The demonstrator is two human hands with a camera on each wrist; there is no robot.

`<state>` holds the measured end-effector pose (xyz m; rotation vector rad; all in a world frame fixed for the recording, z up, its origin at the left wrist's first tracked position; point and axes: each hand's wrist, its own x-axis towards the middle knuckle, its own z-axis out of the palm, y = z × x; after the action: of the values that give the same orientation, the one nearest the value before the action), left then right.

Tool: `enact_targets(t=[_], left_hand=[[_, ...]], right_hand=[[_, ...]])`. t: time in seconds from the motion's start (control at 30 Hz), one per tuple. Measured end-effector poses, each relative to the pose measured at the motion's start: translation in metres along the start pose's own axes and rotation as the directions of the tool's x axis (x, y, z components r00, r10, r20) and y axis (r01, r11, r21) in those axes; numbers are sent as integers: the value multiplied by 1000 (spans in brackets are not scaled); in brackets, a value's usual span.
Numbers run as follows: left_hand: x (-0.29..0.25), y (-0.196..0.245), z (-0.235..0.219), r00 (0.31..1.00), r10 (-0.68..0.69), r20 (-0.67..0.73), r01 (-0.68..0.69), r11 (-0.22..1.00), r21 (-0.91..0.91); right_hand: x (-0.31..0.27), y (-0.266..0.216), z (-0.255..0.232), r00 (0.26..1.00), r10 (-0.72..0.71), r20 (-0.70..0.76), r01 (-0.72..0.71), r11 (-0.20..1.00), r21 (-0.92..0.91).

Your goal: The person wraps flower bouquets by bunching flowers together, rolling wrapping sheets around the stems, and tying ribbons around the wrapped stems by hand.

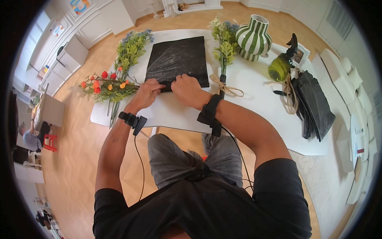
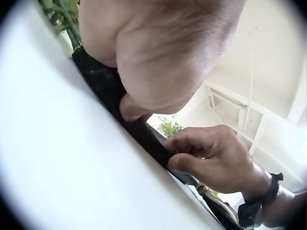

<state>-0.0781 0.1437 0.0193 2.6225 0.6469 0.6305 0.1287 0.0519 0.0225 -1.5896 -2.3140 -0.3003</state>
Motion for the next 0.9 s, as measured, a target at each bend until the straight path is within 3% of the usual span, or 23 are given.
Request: enact_targets(t=[0.13,0.2,0.23,0.3,0.37,0.47,0.53,0.63,0.67,0.73,0.87,0.9], left_hand=[[1,4,-5,999,27,28,-29,997,70],[-1,8,-3,995,-70,-72,64,994,-84],[-3,7,-5,993,-86,-80,80,994,-73],[-7,1,-11,997,62,-55,-55,990,130],[-11,-7,-17,999,18,-48,-10,987,158],[-7,-17,-24,998,-14,53,5,985,175],[-2,-21,-30,980,-114,162,96,989,116],[2,-23,-37,968,-115,225,86,987,134],[2,-23,-37,968,-118,223,89,987,135],[-1,-22,-33,981,-16,194,-39,960,277],[-8,-21,-28,991,-10,133,-28,959,283],[-8,-19,-25,991,-61,118,23,952,304]], right_hand=[[13,14,-4,993,32,109,-42,995,89],[21,19,-7,953,72,294,-118,983,142],[22,20,-8,956,51,290,-99,983,152],[24,23,-9,936,119,332,-190,963,192],[26,25,-13,930,118,349,-207,950,233],[29,31,-13,914,112,390,-234,931,281],[31,33,-13,909,93,406,-228,927,298],[32,35,-13,894,95,437,-257,908,329],[32,37,-10,896,83,436,-250,906,342],[33,40,-10,897,70,436,-243,902,355],[32,44,-10,894,41,446,-240,885,398],[33,45,-10,898,41,439,-241,880,410]])
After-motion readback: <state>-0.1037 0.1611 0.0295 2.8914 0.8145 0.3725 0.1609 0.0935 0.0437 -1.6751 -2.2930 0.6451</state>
